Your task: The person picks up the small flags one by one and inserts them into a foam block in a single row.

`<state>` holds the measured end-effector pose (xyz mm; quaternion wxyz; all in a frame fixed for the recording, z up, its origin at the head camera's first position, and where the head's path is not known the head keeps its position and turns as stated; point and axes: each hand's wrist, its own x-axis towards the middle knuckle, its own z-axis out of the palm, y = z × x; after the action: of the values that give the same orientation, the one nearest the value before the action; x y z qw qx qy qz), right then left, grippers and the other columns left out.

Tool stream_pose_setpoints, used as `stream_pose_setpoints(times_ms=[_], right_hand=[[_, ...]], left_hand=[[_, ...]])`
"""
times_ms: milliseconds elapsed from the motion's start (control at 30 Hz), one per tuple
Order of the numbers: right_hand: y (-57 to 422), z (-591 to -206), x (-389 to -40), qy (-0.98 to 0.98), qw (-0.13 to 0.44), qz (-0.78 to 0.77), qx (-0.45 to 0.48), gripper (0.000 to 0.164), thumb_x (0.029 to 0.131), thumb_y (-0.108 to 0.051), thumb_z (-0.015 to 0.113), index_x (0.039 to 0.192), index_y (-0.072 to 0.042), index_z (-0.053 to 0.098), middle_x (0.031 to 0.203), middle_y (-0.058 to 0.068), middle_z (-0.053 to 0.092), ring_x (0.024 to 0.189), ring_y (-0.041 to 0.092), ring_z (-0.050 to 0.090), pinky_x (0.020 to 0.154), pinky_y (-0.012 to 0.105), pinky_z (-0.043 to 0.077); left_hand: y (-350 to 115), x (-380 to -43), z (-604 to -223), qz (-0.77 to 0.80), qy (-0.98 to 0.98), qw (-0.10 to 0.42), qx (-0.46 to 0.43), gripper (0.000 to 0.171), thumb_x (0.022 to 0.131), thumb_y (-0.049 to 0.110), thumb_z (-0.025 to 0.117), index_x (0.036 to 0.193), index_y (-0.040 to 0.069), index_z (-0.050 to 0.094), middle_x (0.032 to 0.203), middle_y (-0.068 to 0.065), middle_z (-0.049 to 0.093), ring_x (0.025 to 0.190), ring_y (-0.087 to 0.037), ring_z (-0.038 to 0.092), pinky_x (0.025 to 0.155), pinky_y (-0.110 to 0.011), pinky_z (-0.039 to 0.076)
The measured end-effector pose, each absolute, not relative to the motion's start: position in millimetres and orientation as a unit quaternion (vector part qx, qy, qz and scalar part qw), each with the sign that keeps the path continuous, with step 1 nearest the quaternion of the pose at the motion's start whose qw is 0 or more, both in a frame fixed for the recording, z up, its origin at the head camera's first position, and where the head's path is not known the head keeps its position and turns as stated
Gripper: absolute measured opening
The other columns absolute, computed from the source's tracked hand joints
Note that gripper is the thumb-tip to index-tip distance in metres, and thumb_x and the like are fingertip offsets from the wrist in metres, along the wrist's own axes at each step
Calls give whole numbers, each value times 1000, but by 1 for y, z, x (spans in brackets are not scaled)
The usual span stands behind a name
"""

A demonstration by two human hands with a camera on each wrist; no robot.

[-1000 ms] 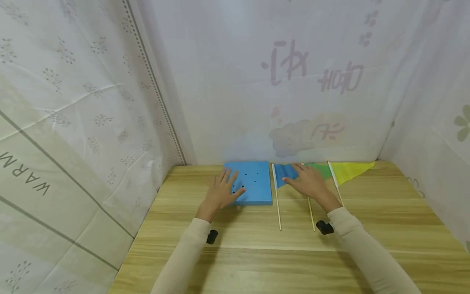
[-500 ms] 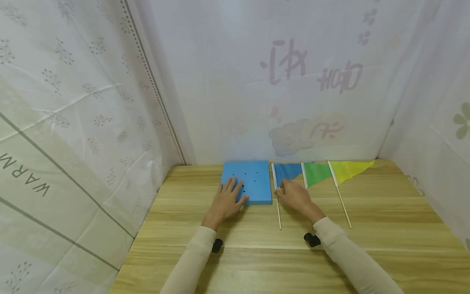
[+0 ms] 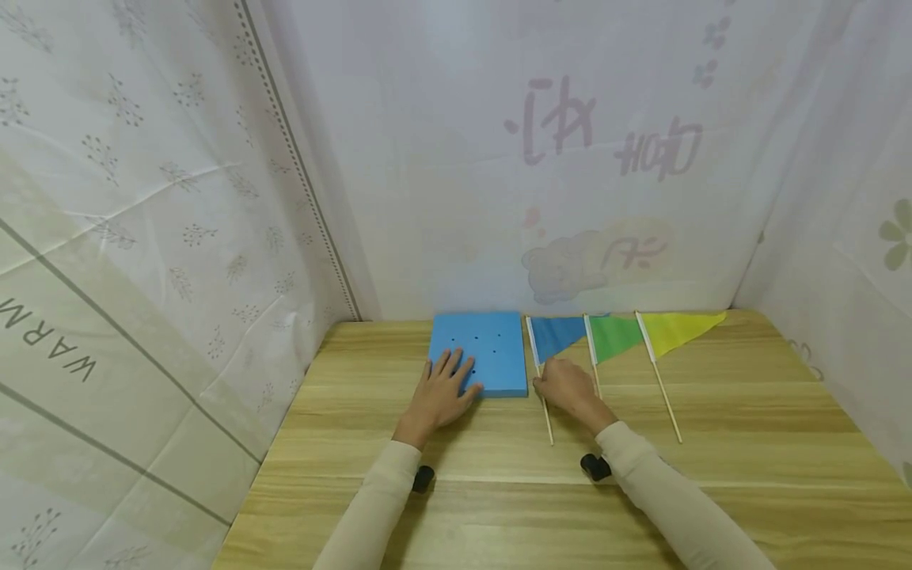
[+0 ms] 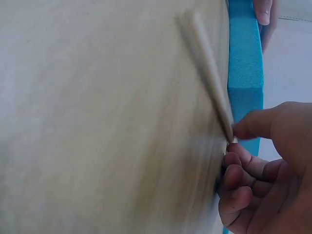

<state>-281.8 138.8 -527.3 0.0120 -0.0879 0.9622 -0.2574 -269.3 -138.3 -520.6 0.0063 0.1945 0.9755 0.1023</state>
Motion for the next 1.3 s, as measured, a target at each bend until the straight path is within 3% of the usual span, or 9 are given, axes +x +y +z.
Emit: stream_pose_setpoints(times_ms=[167, 467, 633, 867, 1100, 1300], right_hand=[[144, -536, -289, 953, 6, -291, -87, 51, 92, -18, 64, 48, -24, 39, 48, -11, 27, 44, 10, 26, 41, 26, 20], [148, -525, -291, 932, 50, -353, -64, 52, 91, -14, 67, 48, -22, 39, 47, -12, 28, 43, 7, 25, 43, 23, 23], [149, -520, -289, 922, 74, -379, -39, 50, 93, -12, 66, 47, -19, 46, 42, -9, 39, 38, 7, 37, 41, 21, 32], [152, -517, -287, 906, 85, -415, -19, 37, 95, -8, 67, 58, -5, 64, 49, 4, 61, 42, 13, 59, 46, 23, 51], [156, -509, -288, 900, 66, -430, -32, 36, 98, -9, 64, 63, -2, 65, 58, 11, 69, 51, 21, 69, 56, 30, 60], [156, -501, -294, 882, 61, -465, -30, 22, 96, -5, 63, 78, 5, 70, 65, 12, 71, 54, 18, 71, 60, 36, 66]], left_hand=[[-137, -269, -520, 109, 975, 10, 192, 68, 112, 57, 43, 169, 21, 35, 178, -8, 24, 166, -37, 19, 133, -65, 16], [-138, -269, -519, 109, 975, -1, 195, 66, 113, 55, 44, 169, 21, 36, 178, -9, 26, 165, -38, 21, 132, -67, 18], [-139, -268, -519, 113, 973, -2, 200, 66, 113, 54, 44, 169, 20, 36, 178, -9, 26, 165, -39, 21, 131, -68, 17], [-138, -269, -520, 118, 972, -2, 202, 66, 113, 54, 44, 169, 20, 36, 178, -8, 27, 165, -38, 21, 131, -68, 17], [-137, -269, -520, 114, 972, -2, 204, 66, 113, 55, 45, 169, 20, 37, 177, -8, 27, 165, -39, 22, 131, -69, 19], [-137, -269, -518, 113, 973, -2, 202, 66, 112, 54, 46, 168, 21, 37, 177, -8, 28, 165, -39, 22, 130, -70, 19]])
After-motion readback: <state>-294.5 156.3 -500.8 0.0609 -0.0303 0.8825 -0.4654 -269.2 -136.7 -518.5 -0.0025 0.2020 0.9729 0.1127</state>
